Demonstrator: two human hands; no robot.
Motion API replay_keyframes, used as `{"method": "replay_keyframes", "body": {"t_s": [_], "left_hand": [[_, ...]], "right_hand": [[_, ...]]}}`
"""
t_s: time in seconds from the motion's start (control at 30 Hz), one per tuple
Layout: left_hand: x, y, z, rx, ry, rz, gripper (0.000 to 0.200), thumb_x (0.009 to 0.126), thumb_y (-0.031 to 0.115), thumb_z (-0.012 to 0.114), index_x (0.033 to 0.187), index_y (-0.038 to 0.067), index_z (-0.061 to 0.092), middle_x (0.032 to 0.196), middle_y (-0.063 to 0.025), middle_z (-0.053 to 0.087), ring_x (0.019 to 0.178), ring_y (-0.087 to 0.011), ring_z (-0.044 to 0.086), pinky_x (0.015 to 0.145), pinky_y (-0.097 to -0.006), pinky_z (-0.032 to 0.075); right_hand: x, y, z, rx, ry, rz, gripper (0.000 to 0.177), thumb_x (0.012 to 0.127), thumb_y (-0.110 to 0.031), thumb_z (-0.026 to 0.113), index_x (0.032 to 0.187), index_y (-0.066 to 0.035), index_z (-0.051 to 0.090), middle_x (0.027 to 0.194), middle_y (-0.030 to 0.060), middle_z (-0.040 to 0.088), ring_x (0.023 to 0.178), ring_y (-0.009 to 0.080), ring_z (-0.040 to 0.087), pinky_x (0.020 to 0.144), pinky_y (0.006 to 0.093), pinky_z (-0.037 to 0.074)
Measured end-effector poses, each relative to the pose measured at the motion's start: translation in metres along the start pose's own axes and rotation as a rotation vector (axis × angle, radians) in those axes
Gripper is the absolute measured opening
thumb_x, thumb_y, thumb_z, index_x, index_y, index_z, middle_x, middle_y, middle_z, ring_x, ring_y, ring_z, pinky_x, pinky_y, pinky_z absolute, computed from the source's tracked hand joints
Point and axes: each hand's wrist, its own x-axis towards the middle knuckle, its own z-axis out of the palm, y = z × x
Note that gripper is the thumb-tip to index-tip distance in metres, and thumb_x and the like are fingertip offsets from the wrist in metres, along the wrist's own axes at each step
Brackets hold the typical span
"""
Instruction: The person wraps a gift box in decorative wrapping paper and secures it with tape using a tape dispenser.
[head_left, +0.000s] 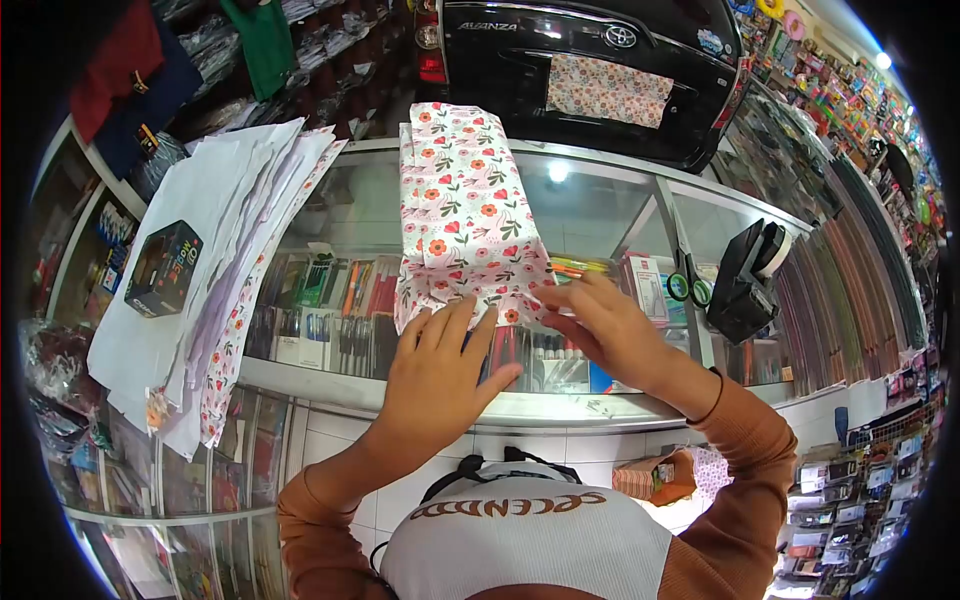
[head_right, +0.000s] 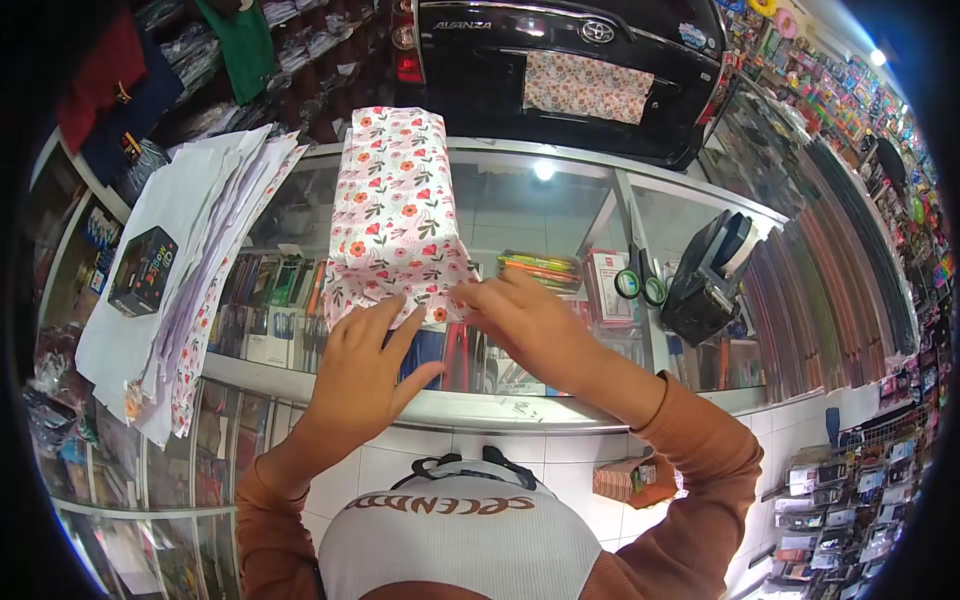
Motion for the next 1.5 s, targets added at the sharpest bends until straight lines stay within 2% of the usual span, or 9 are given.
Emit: {"method": "replay_keyframes", "body": {"t_s": [0.17,0.3,0.37,0.6,0.67,0.8,1.2,1.37,1.5], "left_hand": [[-0.008,0.002,-0.006,0.048,-0.081,0.049,0.08,0.085,0.055,0.056,0.139,-0.002,0.038,0.146,-0.024,0.031,0.135,-0.0383,0.03,0.111,-0.0493,0.021],[-0.008,0.0,-0.007,0.059,-0.079,0.067,0.079,0.085,0.057,0.055,0.137,-0.001,0.041,0.145,-0.0238,0.033,0.135,-0.0378,0.032,0.111,-0.0483,0.022],[-0.007,-0.002,-0.009,0.046,-0.046,0.09,0.072,0.086,0.052,0.058,0.133,-0.001,0.046,0.141,-0.0215,0.039,0.132,-0.0356,0.036,0.109,-0.0466,0.025],[0.002,-0.03,-0.031,0.15,0.114,0.163,0.036,0.08,0.023,0.068,0.111,0.006,0.061,0.11,-0.0077,0.061,0.104,-0.023,0.055,0.097,-0.0402,0.037],[0.006,-0.037,-0.034,0.192,0.188,0.212,0.025,0.08,0.02,0.068,0.101,0.007,0.065,0.097,-0.004,0.065,0.09,-0.0202,0.06,0.092,-0.038,0.041],[0.011,-0.053,-0.034,0.268,0.186,0.311,0.019,0.082,0.017,0.066,0.099,0.007,0.065,0.09,-0.0028,0.066,0.085,-0.0192,0.061,0.087,-0.0354,0.043],[0.01,-0.072,-0.025,0.35,0.339,0.447,0.018,0.075,0.019,0.073,0.089,0.009,0.067,0.092,-0.0015,0.059,0.092,-0.0193,0.054,0.084,-0.0361,0.039],[0.009,-0.072,-0.033,0.231,0.372,0.333,0.015,0.074,0.02,0.073,0.081,0.008,0.066,0.092,-0.0018,0.056,0.092,-0.0214,0.052,0.082,-0.0369,0.038],[0.011,-0.076,-0.036,0.096,0.404,0.255,0.014,0.073,0.019,0.074,0.074,0.007,0.067,0.091,-0.0027,0.054,0.091,-0.023,0.05,0.081,-0.0375,0.037]], "right_hand": [[-0.001,0.002,0.011,0.104,0.047,0.186,0.032,0.084,-0.002,0.06,0.116,-0.002,0.055,0.098,0.0129,0.055,0.09,0.0302,0.054,0.075,0.0381,0.046],[0.001,-0.009,0.005,-0.269,-0.125,0.026,0.033,0.08,-0.008,0.06,0.113,-0.004,0.06,0.111,0.0104,0.052,0.102,0.0251,0.051,0.082,0.0381,0.043],[0.0,-0.004,0.004,-0.585,-0.123,-0.249,0.033,0.079,-0.013,0.06,0.111,-0.005,0.062,0.117,0.0079,0.05,0.108,0.0214,0.048,0.087,0.0387,0.041],[0.003,0.0,0.002,-0.743,-0.125,-0.337,0.03,0.077,-0.018,0.058,0.106,-0.009,0.065,0.106,-0.0009,0.056,0.105,0.015,0.047,0.094,0.044,0.035],[0.006,0.003,0.001,-0.733,-0.108,-0.322,0.027,0.077,-0.017,0.058,0.102,-0.01,0.065,0.102,-0.0019,0.057,0.103,0.0148,0.048,0.093,0.0437,0.035],[0.008,0.009,0.003,-0.695,-0.065,-0.329,0.023,0.075,-0.013,0.059,0.097,-0.006,0.06,0.094,-0.0003,0.057,0.099,0.0153,0.05,0.092,0.0432,0.036],[0.011,0.029,0.003,-0.574,-0.018,-0.273,0.027,0.078,-0.012,0.059,0.104,-0.005,0.056,0.1,0.0053,0.057,0.096,0.0211,0.05,0.088,0.0396,0.036],[0.009,0.026,0.003,-0.554,-0.03,-0.317,0.023,0.078,-0.013,0.063,0.1,-0.007,0.06,0.096,0.0023,0.058,0.093,0.0198,0.05,0.087,0.0384,0.036],[0.018,0.022,-0.001,-0.198,0.074,-0.166,0.013,0.078,-0.01,0.066,0.091,-0.007,0.063,0.085,0.0036,0.059,0.086,0.023,0.05,0.079,0.0368,0.038]]}}
